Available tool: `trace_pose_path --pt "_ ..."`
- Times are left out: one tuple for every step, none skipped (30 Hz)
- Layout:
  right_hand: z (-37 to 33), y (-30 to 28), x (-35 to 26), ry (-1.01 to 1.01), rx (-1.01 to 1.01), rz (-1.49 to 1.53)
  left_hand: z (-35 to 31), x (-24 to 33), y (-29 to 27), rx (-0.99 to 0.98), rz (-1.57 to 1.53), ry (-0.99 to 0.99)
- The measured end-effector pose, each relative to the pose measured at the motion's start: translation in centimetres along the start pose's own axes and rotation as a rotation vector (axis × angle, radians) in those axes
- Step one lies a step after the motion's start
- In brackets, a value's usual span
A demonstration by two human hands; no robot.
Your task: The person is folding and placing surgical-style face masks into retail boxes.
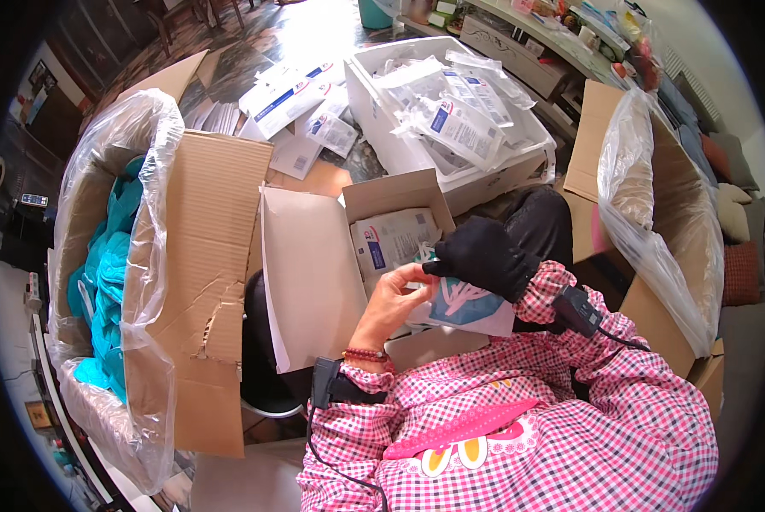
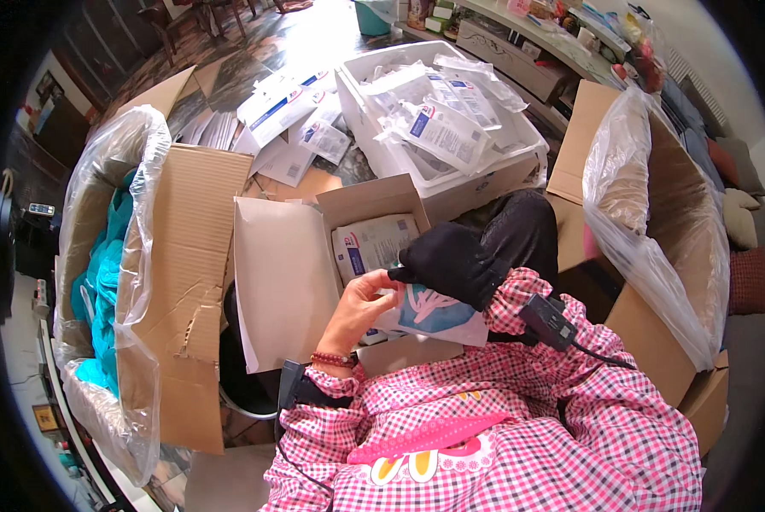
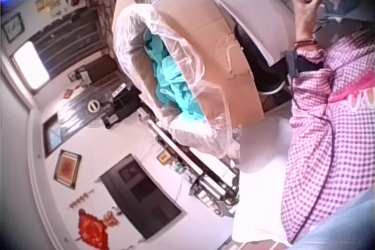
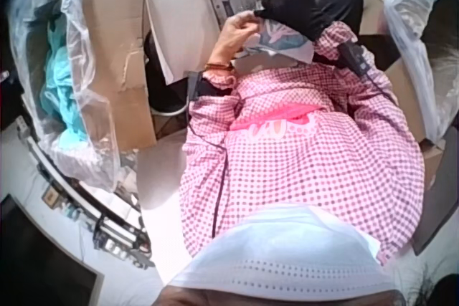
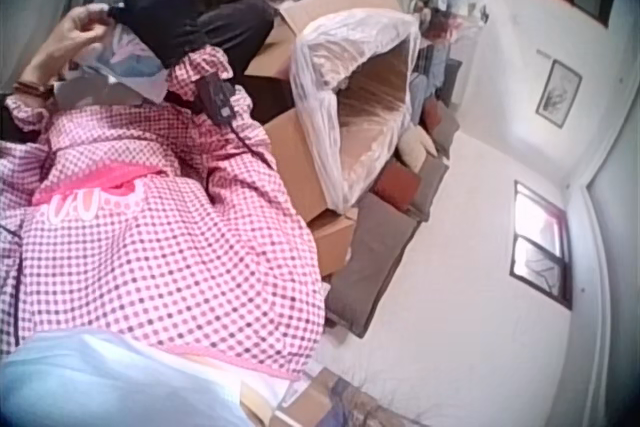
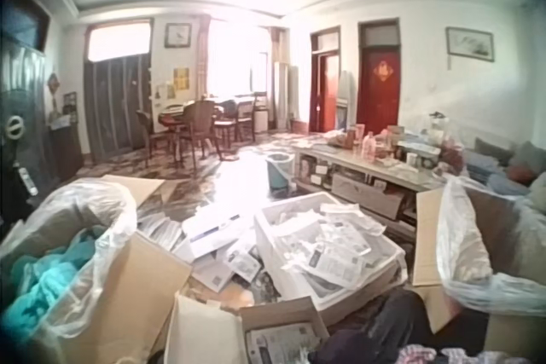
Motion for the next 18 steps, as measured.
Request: trace_pose_path --pt "0.0 0.0 0.0 0.0 0.0 0.0 0.0 0.2 0.1 0.001 0.0 0.0" --pt "-0.1 -0.1 -0.1 -0.001 -0.009 -0.033 0.0 0.3 0.4 -0.002 0.016 -0.025" --pt "-0.2 -0.2 -0.4 -0.002 -0.019 -0.065 -0.1 0.3 0.5 -0.004 0.031 -0.05" --pt "-0.3 0.0 -0.7 -0.001 -0.019 -0.064 -0.1 0.0 0.6 -0.004 0.031 -0.05" --pt "-0.1 0.1 -1.2 -0.018 0.016 -0.055 0.0 -0.7 0.4 0.027 0.182 -0.166" --pt "0.1 0.1 -1.8 -0.035 0.05 -0.045 -0.1 -1.3 0.3 0.059 0.333 -0.282" --pt "0.5 0.1 -2.3 -0.035 0.05 -0.044 -0.2 -1.6 0.5 0.131 0.54 -0.144" --pt "1.0 0.1 -2.9 -0.101 0.026 -0.033 -0.2 -2.1 0.7 0.131 0.54 -0.145" --pt "1.2 0.0 -3.3 -0.166 0.003 -0.023 -0.1 -1.9 1.0 0.147 0.383 0.047" --pt "1.3 0.0 -3.1 -0.164 0.003 -0.022 -0.2 -1.7 1.2 0.161 0.222 0.238" --pt "1.6 -0.3 -2.4 -0.05 0.131 0.023 -0.2 -1.6 0.9 0.161 0.223 0.237" --pt "1.9 -0.6 -1.8 0.061 0.258 0.066 -0.1 -1.7 0.2 0.182 0.169 0.145" --pt "1.4 -1.7 -1.0 0.207 0.224 0.096 0.0 -1.8 -0.6 0.202 0.113 0.054" --pt "1.1 -1.8 -0.4 0.203 0.224 0.095 0.0 -1.9 -1.1 0.222 0.056 -0.037" --pt "0.4 -2.1 0.8 0.447 0.37 0.303 0.0 -1.5 -0.8 0.224 0.021 -0.007" --pt "-0.5 -2.2 1.8 0.692 0.515 0.511 0.1 -1.7 -0.8 0.221 0.016 -0.006" --pt "-1.5 -1.7 2.0 0.691 0.512 0.504 0.3 -1.8 -0.8 0.204 -0.045 0.049" --pt "-2.8 0.0 2.0 0.835 0.43 0.782 0.4 -1.8 -0.7 0.189 -0.101 0.104"
Point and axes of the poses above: each hand's wrist, its own z-axis towards the middle knuckle, its own y-axis out of the palm, x = y × z, the point moved 2 cm from there along z, towards the middle knuckle, and after that the axes turned 11 degrees about -z, right-handed, at the moved point
